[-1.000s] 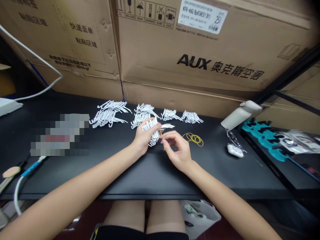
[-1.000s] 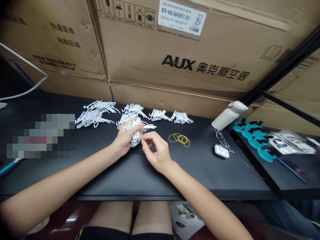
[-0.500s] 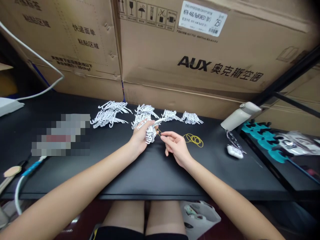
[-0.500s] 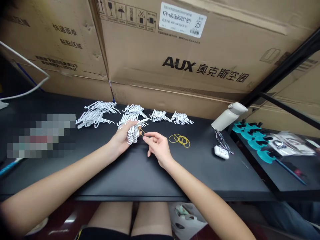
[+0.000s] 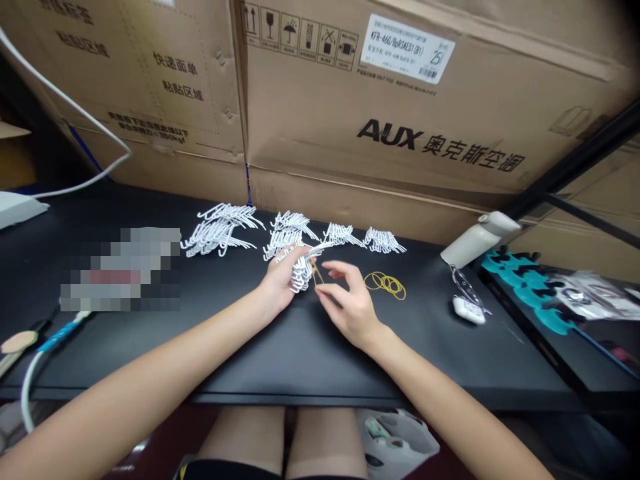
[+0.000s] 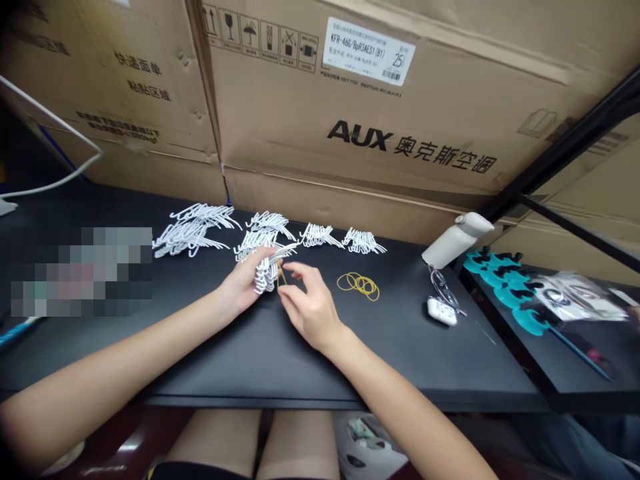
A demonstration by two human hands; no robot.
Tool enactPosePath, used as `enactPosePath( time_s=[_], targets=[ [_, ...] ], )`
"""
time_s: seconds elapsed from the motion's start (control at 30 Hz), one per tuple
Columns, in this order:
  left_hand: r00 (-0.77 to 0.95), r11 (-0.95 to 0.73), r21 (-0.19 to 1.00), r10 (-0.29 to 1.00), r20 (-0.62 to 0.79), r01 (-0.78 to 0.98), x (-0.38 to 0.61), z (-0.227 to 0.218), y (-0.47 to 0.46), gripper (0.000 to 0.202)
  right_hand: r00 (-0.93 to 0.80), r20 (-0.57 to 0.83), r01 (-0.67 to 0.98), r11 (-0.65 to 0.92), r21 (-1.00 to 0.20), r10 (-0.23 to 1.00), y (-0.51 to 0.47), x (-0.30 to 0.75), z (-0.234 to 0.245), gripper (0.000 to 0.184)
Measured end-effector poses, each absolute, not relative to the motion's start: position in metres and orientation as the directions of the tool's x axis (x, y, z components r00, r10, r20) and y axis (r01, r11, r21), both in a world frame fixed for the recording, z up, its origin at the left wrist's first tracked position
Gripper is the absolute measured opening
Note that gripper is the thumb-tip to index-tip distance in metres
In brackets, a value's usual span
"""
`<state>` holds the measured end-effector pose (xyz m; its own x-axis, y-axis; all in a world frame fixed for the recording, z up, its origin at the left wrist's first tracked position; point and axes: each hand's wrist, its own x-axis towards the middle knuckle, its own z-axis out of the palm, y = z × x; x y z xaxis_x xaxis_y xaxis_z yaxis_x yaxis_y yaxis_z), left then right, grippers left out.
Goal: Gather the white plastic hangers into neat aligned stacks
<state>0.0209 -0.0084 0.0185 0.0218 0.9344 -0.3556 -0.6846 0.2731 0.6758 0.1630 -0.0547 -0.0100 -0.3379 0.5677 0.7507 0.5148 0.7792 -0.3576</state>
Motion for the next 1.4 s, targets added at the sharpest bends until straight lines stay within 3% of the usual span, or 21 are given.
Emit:
enactPosePath(
  time_s=[0.1, 0.27, 0.4, 0.57, 0.87, 1.0, 1.13, 1.4],
  targets=[
    [0.037, 0.293, 0.675, 0.93, -0.366, -0.678, 0.02, 0.017, -0.008, 0.021, -0.431, 0.74, 0.399, 0.845, -0.357, 0.516, -0.055, 0.164, -0.008, 0.014],
    [0.141, 0.359, 0.676, 0.924, -0.357, -0.644, 0.021, 0.018, -0.013, 0.019, -0.237, 0.569, 0.262, 0.616, -0.743, 0.787, -0.055, 0.163, -0.01, 0.006],
    [0.245, 0.405, 0.679, 0.914, -0.324, -0.613, 0.023, 0.019, -0.019, 0.022, -0.163, 0.444, 0.121, 0.464, -0.878, 0.881, -0.053, 0.163, -0.013, 0.015],
    [0.239, 0.388, 0.731, 0.922, -0.305, -0.561, 0.024, 0.019, -0.021, 0.03, -0.129, 0.41, 0.102, 0.423, -0.9, 0.903, -0.053, 0.164, -0.015, 0.019],
    [0.331, 0.423, 0.773, 0.898, -0.289, -0.473, 0.024, 0.017, -0.019, 0.036, -0.039, 0.575, 0.377, 0.545, -0.749, 0.817, -0.052, 0.184, -0.002, 0.014],
    [0.381, 0.443, 0.795, 0.878, -0.291, -0.413, 0.023, 0.017, -0.018, 0.03, -0.08, 0.486, 0.22, 0.491, -0.843, 0.87, -0.052, 0.189, 0.01, 0.013],
    [0.411, 0.463, 0.799, 0.86, -0.302, -0.382, 0.021, 0.016, -0.018, 0.03, -0.209, 0.276, -0.005, 0.281, -0.96, 0.938, -0.051, 0.193, 0.022, 0.02],
    [0.652, 0.524, 0.813, 0.713, -0.256, -0.254, 0.02, 0.018, -0.022, 0.031, -0.338, 0.096, -0.294, -0.008, -0.956, 0.936, -0.044, 0.199, 0.027, 0.018]
  ],
)
